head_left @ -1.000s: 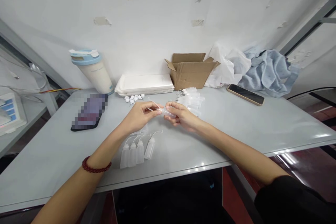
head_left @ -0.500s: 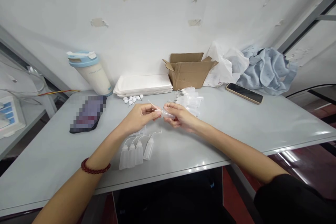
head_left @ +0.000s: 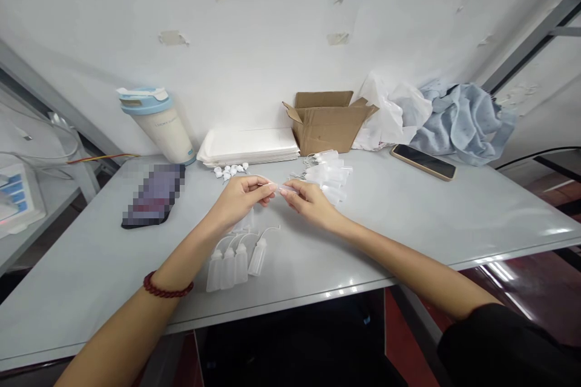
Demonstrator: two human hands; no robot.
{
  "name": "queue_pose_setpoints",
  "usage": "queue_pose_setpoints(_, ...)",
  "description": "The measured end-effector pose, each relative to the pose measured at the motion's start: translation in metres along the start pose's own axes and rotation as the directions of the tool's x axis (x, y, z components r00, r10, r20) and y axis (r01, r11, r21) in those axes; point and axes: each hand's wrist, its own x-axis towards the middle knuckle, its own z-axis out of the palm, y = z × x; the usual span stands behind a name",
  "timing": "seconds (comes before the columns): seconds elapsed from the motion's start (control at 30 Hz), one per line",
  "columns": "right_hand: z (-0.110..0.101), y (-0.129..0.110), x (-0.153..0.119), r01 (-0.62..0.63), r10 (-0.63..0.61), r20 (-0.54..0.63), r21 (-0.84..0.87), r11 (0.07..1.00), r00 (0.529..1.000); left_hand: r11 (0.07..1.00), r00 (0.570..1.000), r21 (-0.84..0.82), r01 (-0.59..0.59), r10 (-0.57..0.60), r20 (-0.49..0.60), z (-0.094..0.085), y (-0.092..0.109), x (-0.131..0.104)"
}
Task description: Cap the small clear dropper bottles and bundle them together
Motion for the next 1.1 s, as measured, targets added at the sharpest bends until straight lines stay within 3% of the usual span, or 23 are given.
queue_pose_setpoints(0.17, -0.002, 0.005, 0.002, -0.124, 0.106, 0.097, 0.207, 0.970, 0.990, 0.993, 0.994, 0.076, -0.093, 0.088, 0.063, -0.003, -0.002, 0.000)
queue_pose_setpoints(0.33, -0.005, 0.003, 0.004, -0.250, 0.195, 0.182, 0.369, 0.895, 0.964, 0.990, 0.993, 0.080, -0.114, 0.111, 0.041, -0.002, 0.000, 0.000)
queue_pose_setpoints(0.5, -0.002, 0.001, 0.003, -0.198, 0.155, 0.146, 0.361, 0.911, 0.977, 0.986, 0.994, 0.127, -0.108, 0.104, 0.041, 0.000, 0.004, 0.000)
queue_pose_setpoints(0.73, 0.002, 0.010, 0.002, -0.086, 0.075, 0.053, 0.229, 0.970, 0.996, 0.998, 0.997, 0.035, 0.042, -0.045, 0.061, -0.003, -0.001, 0.001)
queue_pose_setpoints(0.87, 0.002, 0.011, 0.002, -0.121, 0.104, 0.078, 0.251, 0.960, 0.992, 0.998, 0.996, 0.069, -0.015, 0.009, 0.090, -0.006, 0.000, 0.001)
queue_pose_setpoints(1.1, 0.000, 0.004, 0.001, -0.249, 0.209, 0.145, 0.381, 0.890, 0.967, 0.993, 0.993, 0.026, -0.112, 0.111, 0.049, -0.003, 0.003, 0.000)
